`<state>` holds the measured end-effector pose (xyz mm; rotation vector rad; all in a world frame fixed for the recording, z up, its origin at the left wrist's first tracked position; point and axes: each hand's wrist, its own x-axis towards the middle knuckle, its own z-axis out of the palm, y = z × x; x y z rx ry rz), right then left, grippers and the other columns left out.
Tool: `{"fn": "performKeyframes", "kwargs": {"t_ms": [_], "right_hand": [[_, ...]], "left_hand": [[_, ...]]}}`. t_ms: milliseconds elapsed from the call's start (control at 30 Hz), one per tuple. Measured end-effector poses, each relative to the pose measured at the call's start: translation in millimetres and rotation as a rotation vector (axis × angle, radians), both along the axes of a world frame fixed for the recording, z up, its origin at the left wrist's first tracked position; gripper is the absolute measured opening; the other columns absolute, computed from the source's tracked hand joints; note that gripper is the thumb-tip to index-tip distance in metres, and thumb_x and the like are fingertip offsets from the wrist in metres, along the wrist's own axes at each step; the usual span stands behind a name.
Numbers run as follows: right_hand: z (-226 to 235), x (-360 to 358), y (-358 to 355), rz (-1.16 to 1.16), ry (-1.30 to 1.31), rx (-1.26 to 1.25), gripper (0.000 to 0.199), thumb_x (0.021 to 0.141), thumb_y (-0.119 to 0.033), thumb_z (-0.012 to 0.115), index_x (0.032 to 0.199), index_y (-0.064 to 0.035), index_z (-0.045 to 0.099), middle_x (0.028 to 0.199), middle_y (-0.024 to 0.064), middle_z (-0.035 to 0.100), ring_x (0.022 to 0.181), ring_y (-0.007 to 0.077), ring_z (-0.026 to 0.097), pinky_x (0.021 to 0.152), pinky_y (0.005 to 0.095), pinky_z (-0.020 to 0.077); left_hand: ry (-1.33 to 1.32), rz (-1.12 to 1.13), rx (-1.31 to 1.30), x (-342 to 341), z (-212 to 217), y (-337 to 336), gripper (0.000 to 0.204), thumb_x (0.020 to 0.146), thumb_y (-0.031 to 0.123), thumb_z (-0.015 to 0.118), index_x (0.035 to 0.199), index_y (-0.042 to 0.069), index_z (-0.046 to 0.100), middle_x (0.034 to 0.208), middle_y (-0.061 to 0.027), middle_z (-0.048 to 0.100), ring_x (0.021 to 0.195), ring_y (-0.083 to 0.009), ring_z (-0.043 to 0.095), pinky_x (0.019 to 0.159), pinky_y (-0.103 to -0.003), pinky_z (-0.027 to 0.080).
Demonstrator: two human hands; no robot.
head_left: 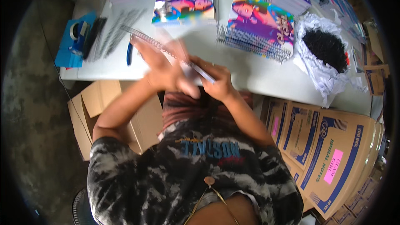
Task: The person assembles spiral-bound notebooks by inserting metal spiral coils into pre-punched holes and securing them with pliers. They handle multiple notebooks one at a time, aligning the coils, and crimping the ends to complete the binding.
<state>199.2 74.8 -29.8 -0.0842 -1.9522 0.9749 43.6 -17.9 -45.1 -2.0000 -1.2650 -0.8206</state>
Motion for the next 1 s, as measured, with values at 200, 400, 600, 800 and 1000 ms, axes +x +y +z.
{"fn": "performKeyframes", "kwargs": {"t_ms": [200,400,600,800,1000], "right_hand": [[-2,2,-3,-0.002,0.022,-0.146,0.046,0.071,-0.002,0.063,0.117,-0.0051,0.057,0.107,0.0138,0.063,0.089,0.029,0.064,0.075,0.0338,0.0516],[2,2,-4,0.061,-0.026,-0.035,0.048,0.071,-0.003,0.065,0.118,-0.0073,0.056,0.104,0.0134,0.064,0.089,0.0287,0.064,0.074,0.033,0.0516],[19,-14,2,0.329,0.249,-0.101,0.063,0.083,-0.029,0.063,0.134,-0.0021,0.038,0.136,0.0199,0.039,0.125,0.0297,0.041,0.102,0.0359,0.0342],[122,-5,0,0.077,0.043,0.243,0.058,0.076,-0.037,0.066,0.121,-0.0035,0.049,0.117,0.0154,0.049,0.114,0.034,0.043,0.101,0.0483,0.0233],[98,-4,8,0.138,-0.173,-0.39,0.016,0.079,-0.006,0.066,0.089,0.0048,0.063,0.077,0.0083,0.065,0.074,0.0128,0.062,0.067,0.026,0.0498]], "left_hand": [[-0.077,-0.238,-0.271,24,-6,-13,0.104,0.069,0.079,0.042,0.131,-0.004,0.034,0.133,-0.0346,0.029,0.125,-0.0479,0.026,0.094,-0.063,0.023],[-0.197,-0.046,-0.204,28,30,7,0.101,0.073,0.075,0.042,0.132,-0.006,0.029,0.13,-0.0308,0.032,0.121,-0.0459,0.028,0.099,-0.061,0.021],[-0.353,0.085,-0.222,50,60,-10,0.093,0.084,0.058,0.046,0.14,-0.004,0.005,0.14,-0.0382,0.002,0.131,-0.0522,0.006,0.102,-0.062,0.008],[-1.175,0.079,-0.161,50,152,-55,0.037,0.094,0.018,0.042,0.116,-0.01,0.049,0.108,-0.0202,0.059,0.104,-0.025,0.056,0.089,-0.033,0.045],[-1.447,0.111,-0.56,12,131,-28,0.025,0.082,0.013,0.064,0.102,-0.002,0.063,0.095,-0.0059,0.063,0.085,-0.0112,0.056,0.079,-0.024,0.043]]}}
